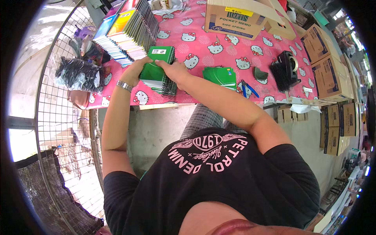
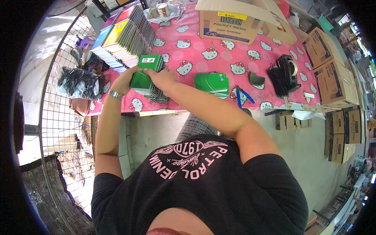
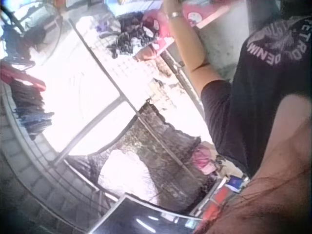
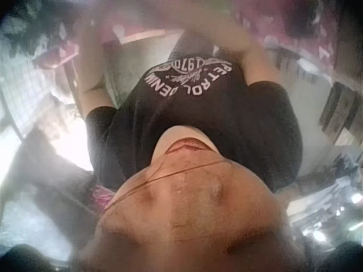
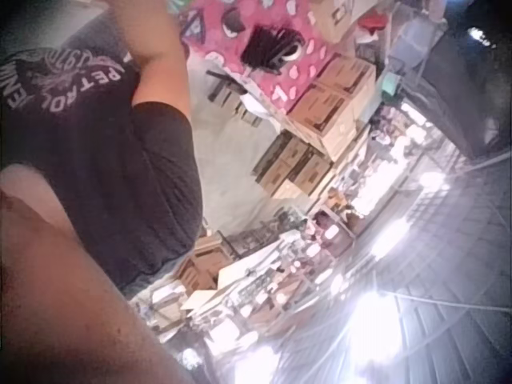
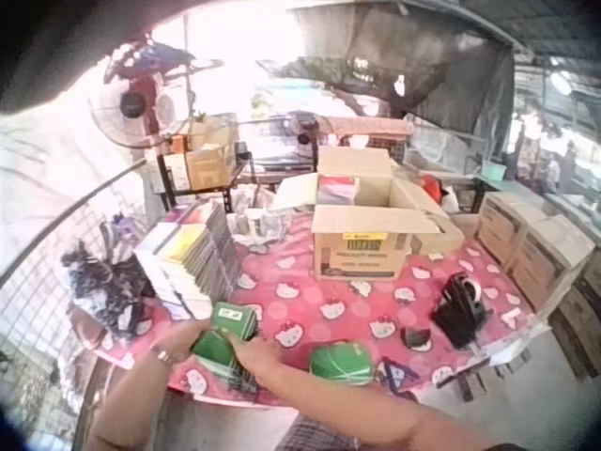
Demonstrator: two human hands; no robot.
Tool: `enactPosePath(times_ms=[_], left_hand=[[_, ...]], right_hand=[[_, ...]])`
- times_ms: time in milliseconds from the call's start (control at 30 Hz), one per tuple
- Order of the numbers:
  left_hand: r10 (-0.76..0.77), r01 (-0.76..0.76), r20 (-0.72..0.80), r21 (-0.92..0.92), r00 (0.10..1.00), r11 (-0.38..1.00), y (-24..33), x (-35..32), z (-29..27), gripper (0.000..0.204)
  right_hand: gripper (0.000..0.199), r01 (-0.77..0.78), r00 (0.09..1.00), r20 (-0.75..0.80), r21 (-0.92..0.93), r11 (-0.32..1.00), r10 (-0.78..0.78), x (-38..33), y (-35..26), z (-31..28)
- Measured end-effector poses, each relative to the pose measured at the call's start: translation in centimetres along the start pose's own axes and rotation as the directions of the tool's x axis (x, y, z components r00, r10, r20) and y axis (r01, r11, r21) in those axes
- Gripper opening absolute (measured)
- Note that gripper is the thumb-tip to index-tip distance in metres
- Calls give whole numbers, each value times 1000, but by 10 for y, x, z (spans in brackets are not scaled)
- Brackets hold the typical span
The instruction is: The person prepares notebooks by inserting green paper covers onto the spiral bindings and aligning them with the pages.
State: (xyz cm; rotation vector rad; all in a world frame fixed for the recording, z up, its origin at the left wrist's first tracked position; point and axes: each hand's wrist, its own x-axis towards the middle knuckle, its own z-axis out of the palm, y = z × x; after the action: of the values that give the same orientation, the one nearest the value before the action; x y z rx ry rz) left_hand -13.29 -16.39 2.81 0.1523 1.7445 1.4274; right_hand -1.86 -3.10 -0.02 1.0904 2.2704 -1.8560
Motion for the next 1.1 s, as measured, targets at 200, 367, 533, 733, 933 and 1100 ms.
enactPosePath(times_ms=[200, 367, 533, 733, 933, 1100], left_hand=[[-41, 55, 130, -109, 991, 992, 2, 7, -16, 29], [-90, 117, 130, -221, 987, 968, 4, 16, 3, 33], [-71, 85, 105, -134, 992, 987, 7, 19, -4, 31], [299, -288, -61, 144, 952, 947, 16, -2, -27, 45], [902, -827, 261, 539, 344, 159, 18, -39, 132, 34], [648, -730, 633, 663, 424, -169, -58, 1, 243, 38]], right_hand=[[111, -92, 995, 67, 476, 875, 68, -5, 8, 8], [111, -151, 982, -44, 416, 897, 185, -5, -18, 19], [89, -188, 899, 421, 625, 757, -125, 19, 6, -21], [37, 367, 566, -604, -425, 827, -561, 30, 139, -257], [23, -311, 693, -565, -795, 522, -448, 1, 290, -373], [19, -309, 703, -471, -877, 368, -534, 9, 287, -372]])
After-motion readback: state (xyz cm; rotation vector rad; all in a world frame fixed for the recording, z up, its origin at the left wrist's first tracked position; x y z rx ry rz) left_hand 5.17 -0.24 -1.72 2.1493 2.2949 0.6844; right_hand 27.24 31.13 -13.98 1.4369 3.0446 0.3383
